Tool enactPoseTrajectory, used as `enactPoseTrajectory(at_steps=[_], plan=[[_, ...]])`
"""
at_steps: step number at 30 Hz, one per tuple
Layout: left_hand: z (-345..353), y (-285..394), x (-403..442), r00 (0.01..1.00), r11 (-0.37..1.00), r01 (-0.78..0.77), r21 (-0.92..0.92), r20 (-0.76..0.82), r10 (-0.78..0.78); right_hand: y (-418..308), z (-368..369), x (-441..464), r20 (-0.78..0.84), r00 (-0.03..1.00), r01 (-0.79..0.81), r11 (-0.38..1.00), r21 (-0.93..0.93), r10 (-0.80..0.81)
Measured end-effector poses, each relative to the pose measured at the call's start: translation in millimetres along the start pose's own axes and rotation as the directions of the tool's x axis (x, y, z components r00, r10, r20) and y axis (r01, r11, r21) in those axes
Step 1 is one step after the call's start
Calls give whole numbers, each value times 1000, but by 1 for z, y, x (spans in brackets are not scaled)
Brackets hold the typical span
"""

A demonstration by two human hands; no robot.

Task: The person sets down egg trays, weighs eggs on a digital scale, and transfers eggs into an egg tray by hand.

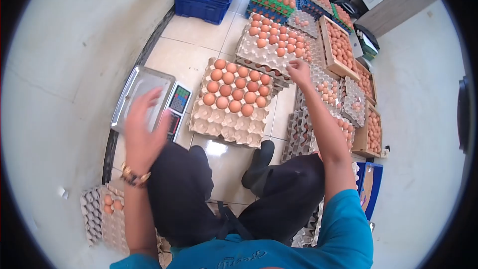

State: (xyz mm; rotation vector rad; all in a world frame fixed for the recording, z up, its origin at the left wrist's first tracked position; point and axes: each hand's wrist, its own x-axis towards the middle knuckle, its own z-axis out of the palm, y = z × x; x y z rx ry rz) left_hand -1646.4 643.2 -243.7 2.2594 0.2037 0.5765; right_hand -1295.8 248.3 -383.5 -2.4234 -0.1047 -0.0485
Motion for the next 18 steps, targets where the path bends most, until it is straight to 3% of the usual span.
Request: enactPoseTrajectory(at_steps=[2, 4, 5, 9, 12, 15, 17, 18], plan=[[45, 36, 43, 969, 986, -140, 85, 215, 119, -20, 16, 20, 13, 990, 138, 980, -146, -137], [97, 65, 61, 886, 951, -267, 156, 429, 179, -28, 45, 46, -11, 983, 180, 978, -104, -182], [123, 72, 66, 825, 928, -330, 174, 531, 194, -36, 55, 59, -18, 986, 162, 981, -106, -165], [189, 65, 27, 737, 748, -554, 367, 633, 236, -80, 73, 83, -71, 997, -48, 977, -207, 34], [198, 79, 25, 479, 781, -435, 448, 850, -220, -102, 81, 85, -67, 987, -159, 941, -300, 145], [212, 80, 26, 603, 787, -467, 403, 796, -50, -100, 89, 91, -73, 987, -162, 927, -340, 145], [215, 83, 26, 622, 798, -470, 378, 783, -4, -100, 81, 95, -42, 982, -190, 925, -330, 187], [215, 83, 27, 630, 803, -469, 367, 776, 13, -88, 81, 105, -55, 974, -226, 968, -111, 222]])
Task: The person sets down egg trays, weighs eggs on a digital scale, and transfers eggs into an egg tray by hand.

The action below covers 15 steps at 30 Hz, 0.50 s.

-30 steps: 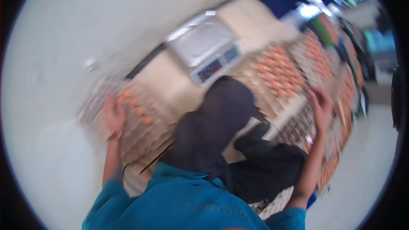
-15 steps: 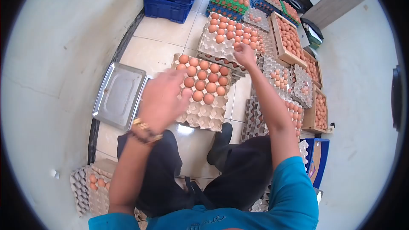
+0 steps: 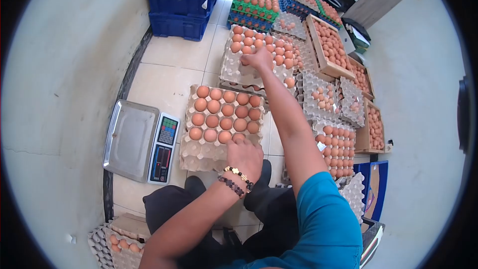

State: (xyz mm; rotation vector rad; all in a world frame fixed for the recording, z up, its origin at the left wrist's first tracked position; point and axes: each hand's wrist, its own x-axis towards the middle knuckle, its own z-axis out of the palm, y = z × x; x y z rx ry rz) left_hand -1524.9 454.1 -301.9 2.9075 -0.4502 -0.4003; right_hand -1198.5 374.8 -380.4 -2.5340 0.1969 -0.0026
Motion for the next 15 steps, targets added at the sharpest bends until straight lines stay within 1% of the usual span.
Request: enactPoseTrajectory(at_steps=[1, 2, 3, 4, 5, 6, 7, 9, 10, 11, 12, 13, 15], plan=[[-1, 0, 0, 999, 1000, 8, 14, 32, -9, 20, 7, 20, 7, 999, -38, 975, 219, 37], [-3, 2, 0, 998, 1000, 18, 24, 68, -19, 36, 9, 30, 27, 997, -77, 902, 424, 73], [-4, 4, -1, 994, 999, 24, 33, 103, -27, 35, -9, 25, 102, 978, -205, 739, 642, 183], [-5, 5, -1, 991, 1000, 22, 12, 128, -24, 44, -17, 24, 167, 963, -257, 536, 804, 211], [-8, 6, -1, 988, 1000, 20, -7, 150, -19, 51, -27, 26, 232, 948, -291, 295, 910, 219], [-10, 7, -1, 985, 1000, 19, -22, 171, -15, 58, -38, 28, 296, 932, -309, 30, 951, 207], [-10, 8, -1, 987, 1000, 10, -18, 158, -7, 73, -43, 37, 251, 951, -286, 204, 936, 183], [-7, 9, -1, 991, 1000, -5, -5, 133, 6, 95, -44, 52, 175, 978, -208, 521, 827, 113], [-8, 9, 0, 990, 1000, -9, -4, 142, 9, 82, -50, 39, 89, 989, -151, 813, 562, 122], [-9, 10, 0, 988, 1000, -11, -5, 152, 12, 71, -57, 24, 9, 995, -96, 975, 200, 96], [-9, 11, 0, 986, 1000, -13, -9, 164, 14, 55, -62, 4, -52, 998, -50, 979, -200, 40], [-8, 12, 1, 987, 1000, -8, -11, 159, 10, 45, -56, -10, -123, 992, -81, 932, -353, 40], [-4, 12, 2, 989, 1000, 7, -9, 150, -5, 51, -45, 1, -61, 995, -99, 931, -350, 83]])
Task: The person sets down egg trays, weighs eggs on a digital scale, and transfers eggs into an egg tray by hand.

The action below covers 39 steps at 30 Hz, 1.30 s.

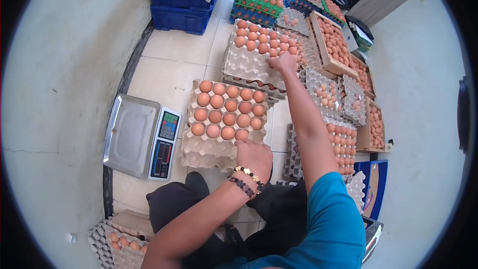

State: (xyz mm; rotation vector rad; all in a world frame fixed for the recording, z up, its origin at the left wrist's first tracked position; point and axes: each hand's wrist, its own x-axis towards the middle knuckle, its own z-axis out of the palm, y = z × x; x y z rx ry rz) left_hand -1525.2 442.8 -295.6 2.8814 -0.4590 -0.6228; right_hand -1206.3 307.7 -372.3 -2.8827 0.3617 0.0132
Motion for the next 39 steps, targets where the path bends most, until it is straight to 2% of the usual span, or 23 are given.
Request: enactPoseTrajectory(at_steps=[2, 4, 6, 8, 9, 12, 15, 18, 21, 24, 27, 28, 31, 32, 35, 36, 39], plan=[[1, -2, 0, 1000, 1000, 7, 8, 9, -7, 7, 7, 8, 12, 999, 35, 999, -5, -34], [2, -2, 0, 1000, 1000, 13, -1, 8, -13, 25, 16, 22, 120, 991, -100, 917, 386, 58], [3, -4, 2, 1000, 999, 15, -28, -9, -16, 33, 0, 18, 252, 965, -227, 695, 682, 68], [2, -7, 3, 999, 999, -13, -36, -42, 11, 55, -12, 17, 367, 926, -295, 445, 845, -83], [1, -8, 2, 998, 999, -32, -39, -56, 29, 65, -22, 12, 400, 901, -339, 305, 890, -167], [-7, -10, -4, 996, 995, -72, -76, -56, 67, 102, -49, -9, 413, 863, -396, 117, 911, -293], [-5, -9, -8, 993, 993, -110, -36, -54, 108, 134, -60, -24, 402, 855, -409, 50, 911, -327], [-11, -8, -10, 993, 993, -116, -37, 5, 117, 156, -59, -34, 337, 913, -338, 35, 940, -231], [-13, -6, -12, 992, 991, -126, -39, 17, 126, 167, -56, -35, 306, 923, -275, 155, 949, -234], [-11, -6, -10, 992, 991, -125, -44, 20, 126, 167, -42, -29, 301, 951, -249, 406, 879, -69], [-4, -9, -10, 993, 992, -115, -47, 20, 116, 162, -17, -3, 384, 923, -249, 797, 551, 22], [-7, -8, -10, 994, 993, -112, -29, 11, 113, 147, -17, -12, 271, 960, -169, 923, 345, 75], [-7, -5, -7, 995, 995, -95, -26, 9, 95, 126, -14, -16, 149, 988, -43, 993, 109, 26], [-6, -5, -6, 996, 996, -90, -29, 9, 90, 129, -4, -9, 97, 994, 36, 998, 52, -41], [0, -4, -2, 998, 997, -69, -34, 3, 70, 122, -1, -5, 62, 997, 60, 996, -66, -56], [1, -4, -1, 998, 997, -59, -39, 3, 60, 124, -1, -2, 94, 992, 91, 993, -71, -84], [1, -8, -1, 998, 998, -64, -26, -7, 64, 135, -2, 0, 170, 985, -51, 963, 263, 6]])
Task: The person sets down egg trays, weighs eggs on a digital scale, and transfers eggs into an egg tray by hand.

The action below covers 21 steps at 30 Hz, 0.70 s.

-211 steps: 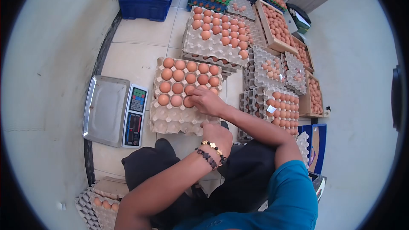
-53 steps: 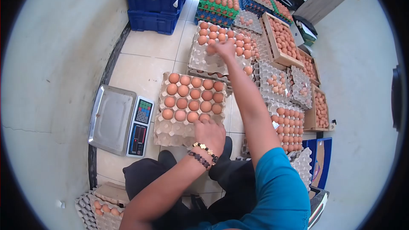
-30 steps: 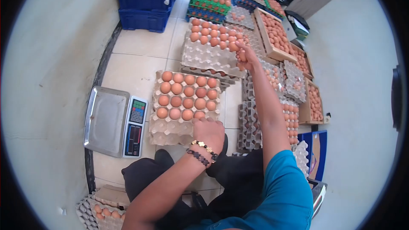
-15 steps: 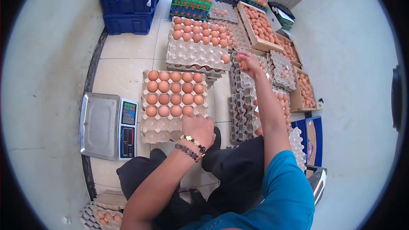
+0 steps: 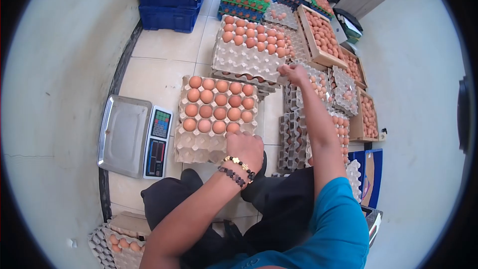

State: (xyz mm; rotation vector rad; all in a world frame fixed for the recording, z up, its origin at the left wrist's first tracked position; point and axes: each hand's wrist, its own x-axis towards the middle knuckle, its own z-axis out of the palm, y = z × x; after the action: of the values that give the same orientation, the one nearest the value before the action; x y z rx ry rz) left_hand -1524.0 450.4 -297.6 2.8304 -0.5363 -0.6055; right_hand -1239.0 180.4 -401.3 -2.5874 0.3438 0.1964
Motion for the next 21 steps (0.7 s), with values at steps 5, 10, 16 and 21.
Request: enactPoseTrajectory(at_steps=[5, 10, 16, 21], plan=[[-15, -13, -2, 995, 996, -20, -86, -97, 11, -13, -40, -50, 249, 968, -83, 887, 454, -37], [-27, -27, 9, 796, 862, -276, -426, -604, -43, -49, -70, -142, 287, 908, 84, 805, 588, -305], [-45, -16, -7, 671, 521, -646, -558, -741, 37, -100, -78, -256, 339, 735, 385, 773, 504, -587], [-37, -44, -23, 833, -36, -536, -844, -535, 140, -128, -80, -309, 334, 795, 216, 751, 624, -506]])
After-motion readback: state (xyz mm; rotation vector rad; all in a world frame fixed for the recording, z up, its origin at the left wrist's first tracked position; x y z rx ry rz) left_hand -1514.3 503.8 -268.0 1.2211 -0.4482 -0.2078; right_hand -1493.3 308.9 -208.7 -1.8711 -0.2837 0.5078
